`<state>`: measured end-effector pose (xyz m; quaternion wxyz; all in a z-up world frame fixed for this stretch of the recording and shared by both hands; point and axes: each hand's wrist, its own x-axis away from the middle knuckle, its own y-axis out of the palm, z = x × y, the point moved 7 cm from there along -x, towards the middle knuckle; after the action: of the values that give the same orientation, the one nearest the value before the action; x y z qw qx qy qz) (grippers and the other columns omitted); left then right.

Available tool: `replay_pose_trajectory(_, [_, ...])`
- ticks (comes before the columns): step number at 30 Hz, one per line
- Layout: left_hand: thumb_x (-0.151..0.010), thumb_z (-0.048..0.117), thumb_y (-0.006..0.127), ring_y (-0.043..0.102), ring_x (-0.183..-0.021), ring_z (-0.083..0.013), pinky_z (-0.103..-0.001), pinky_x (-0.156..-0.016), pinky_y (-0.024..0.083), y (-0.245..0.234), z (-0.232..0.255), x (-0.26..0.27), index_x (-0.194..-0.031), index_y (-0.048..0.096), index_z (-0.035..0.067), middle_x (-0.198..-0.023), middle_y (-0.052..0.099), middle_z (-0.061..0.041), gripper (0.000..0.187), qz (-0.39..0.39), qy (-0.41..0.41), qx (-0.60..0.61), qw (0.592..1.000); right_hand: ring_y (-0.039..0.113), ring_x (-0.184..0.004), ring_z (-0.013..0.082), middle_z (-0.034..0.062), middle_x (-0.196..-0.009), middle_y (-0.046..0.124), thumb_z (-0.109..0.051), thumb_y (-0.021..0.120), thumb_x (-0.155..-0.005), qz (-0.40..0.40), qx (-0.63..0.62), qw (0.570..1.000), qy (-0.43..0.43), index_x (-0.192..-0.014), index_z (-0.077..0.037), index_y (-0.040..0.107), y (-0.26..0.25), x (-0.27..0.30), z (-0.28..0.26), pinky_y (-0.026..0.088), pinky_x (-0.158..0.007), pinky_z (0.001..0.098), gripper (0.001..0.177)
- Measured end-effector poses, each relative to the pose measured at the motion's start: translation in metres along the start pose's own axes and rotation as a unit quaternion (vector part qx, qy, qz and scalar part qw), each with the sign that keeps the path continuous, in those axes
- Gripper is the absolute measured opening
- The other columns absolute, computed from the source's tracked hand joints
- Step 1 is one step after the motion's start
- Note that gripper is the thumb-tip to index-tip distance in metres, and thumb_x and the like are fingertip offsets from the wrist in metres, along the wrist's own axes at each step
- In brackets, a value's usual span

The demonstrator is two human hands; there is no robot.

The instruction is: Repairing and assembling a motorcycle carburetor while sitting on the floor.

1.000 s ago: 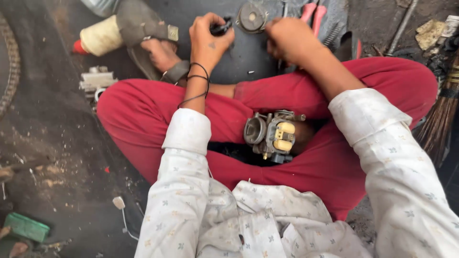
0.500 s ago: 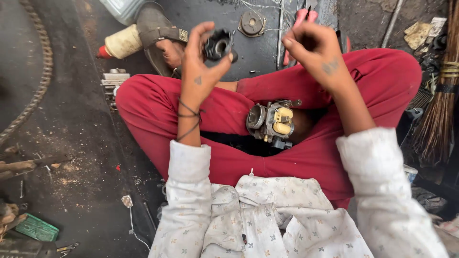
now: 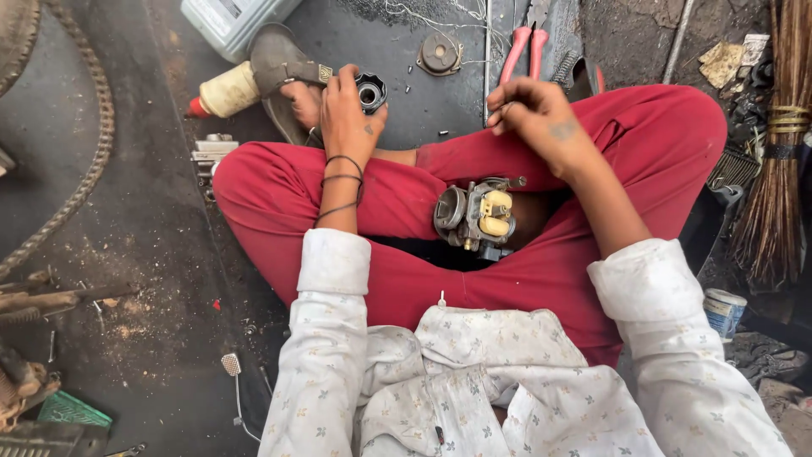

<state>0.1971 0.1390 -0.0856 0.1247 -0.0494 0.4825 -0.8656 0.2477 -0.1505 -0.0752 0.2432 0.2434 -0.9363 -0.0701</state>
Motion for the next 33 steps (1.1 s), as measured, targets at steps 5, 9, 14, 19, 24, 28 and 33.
replay_pose_trajectory(5, [-0.076, 0.014, 0.087, 0.059, -0.113, -0.0437, -0.047, -0.096, 0.048, 0.020, -0.012, -0.019, -0.131, 0.052, 0.003, -0.117, 0.059, -0.022, 0.067, -0.031, -0.043, -0.035, 0.998, 0.070, -0.093, 0.0152, 0.0091, -0.104, 0.068, 0.009, 0.044, -0.097, -0.012, 0.090, 0.996, 0.011, -0.111, 0.005, 0.063, 0.009, -0.016, 0.013, 0.060, -0.087, 0.0281, 0.024])
replay_pose_trajectory(9, [-0.080, 0.010, 0.081, 0.058, -0.111, -0.0443, -0.047, -0.093, 0.049, 0.024, -0.012, -0.024, -0.134, 0.049, 0.000, -0.120, 0.058, -0.024, 0.064, 0.006, -0.022, -0.017, 1.000, 0.072, -0.089, 0.0173, 0.0111, -0.102, 0.068, 0.006, 0.044, -0.103, -0.021, 0.052, 0.998, 0.043, -0.112, 0.004, 0.062, 0.014, -0.029, 0.014, 0.061, -0.082, 0.0287, 0.020])
replay_pose_trajectory(14, [-0.082, 0.008, 0.075, 0.058, -0.110, -0.0437, -0.047, -0.091, 0.050, 0.021, -0.004, -0.023, -0.135, 0.047, -0.003, -0.123, 0.056, -0.025, 0.060, 0.051, 0.026, -0.031, 0.998, 0.072, -0.087, 0.0193, 0.0123, -0.100, 0.071, -0.003, 0.050, -0.104, 0.012, -0.044, 0.997, 0.066, -0.108, 0.000, 0.062, -0.007, -0.039, 0.005, 0.060, -0.078, 0.0298, 0.013])
replay_pose_trajectory(19, [-0.089, 0.019, 0.074, 0.063, -0.104, -0.0356, -0.046, -0.086, 0.051, 0.033, 0.000, -0.021, -0.115, 0.063, 0.007, -0.108, 0.067, -0.014, 0.031, -0.044, -0.014, -0.067, 0.997, 0.067, -0.083, 0.0167, 0.0096, -0.093, 0.067, -0.020, 0.064, -0.107, 0.168, -0.091, 0.981, -0.019, -0.098, -0.005, 0.062, -0.070, -0.036, -0.012, 0.056, -0.076, 0.0301, 0.018])
replay_pose_trajectory(24, [-0.089, 0.021, 0.073, 0.065, -0.097, -0.0351, -0.046, -0.081, 0.051, 0.036, 0.004, -0.019, -0.111, 0.067, 0.007, -0.100, 0.069, -0.014, 0.026, -0.032, 0.015, -0.058, 0.998, 0.060, -0.074, 0.0107, 0.0025, -0.085, 0.062, -0.020, 0.067, -0.105, 0.183, 0.083, 0.980, -0.007, -0.098, -0.006, 0.064, -0.089, -0.067, -0.010, 0.049, -0.066, 0.0262, 0.016])
replay_pose_trajectory(28, [-0.088, 0.021, 0.072, 0.066, -0.096, -0.0347, -0.047, -0.079, 0.050, 0.035, 0.006, -0.022, -0.106, 0.070, 0.009, -0.098, 0.070, -0.013, 0.021, -0.041, 0.005, -0.069, 0.997, 0.062, -0.071, 0.0099, 0.0029, -0.080, 0.067, -0.019, 0.064, -0.099, 0.166, 0.264, 0.950, -0.014, -0.100, -0.003, 0.073, -0.099, -0.109, 0.008, 0.048, -0.061, 0.0260, 0.018])
replay_pose_trajectory(33, [-0.093, 0.020, 0.070, 0.066, -0.098, -0.0365, -0.048, -0.082, 0.051, 0.044, 0.005, -0.024, -0.108, 0.070, 0.008, -0.102, 0.069, -0.015, 0.019, -0.079, -0.008, -0.044, 0.996, 0.068, -0.073, 0.0177, 0.0142, -0.083, 0.071, -0.018, 0.069, -0.096, 0.101, 0.415, 0.897, -0.112, -0.103, 0.001, 0.076, -0.071, -0.136, 0.027, 0.052, -0.067, 0.0313, 0.022])
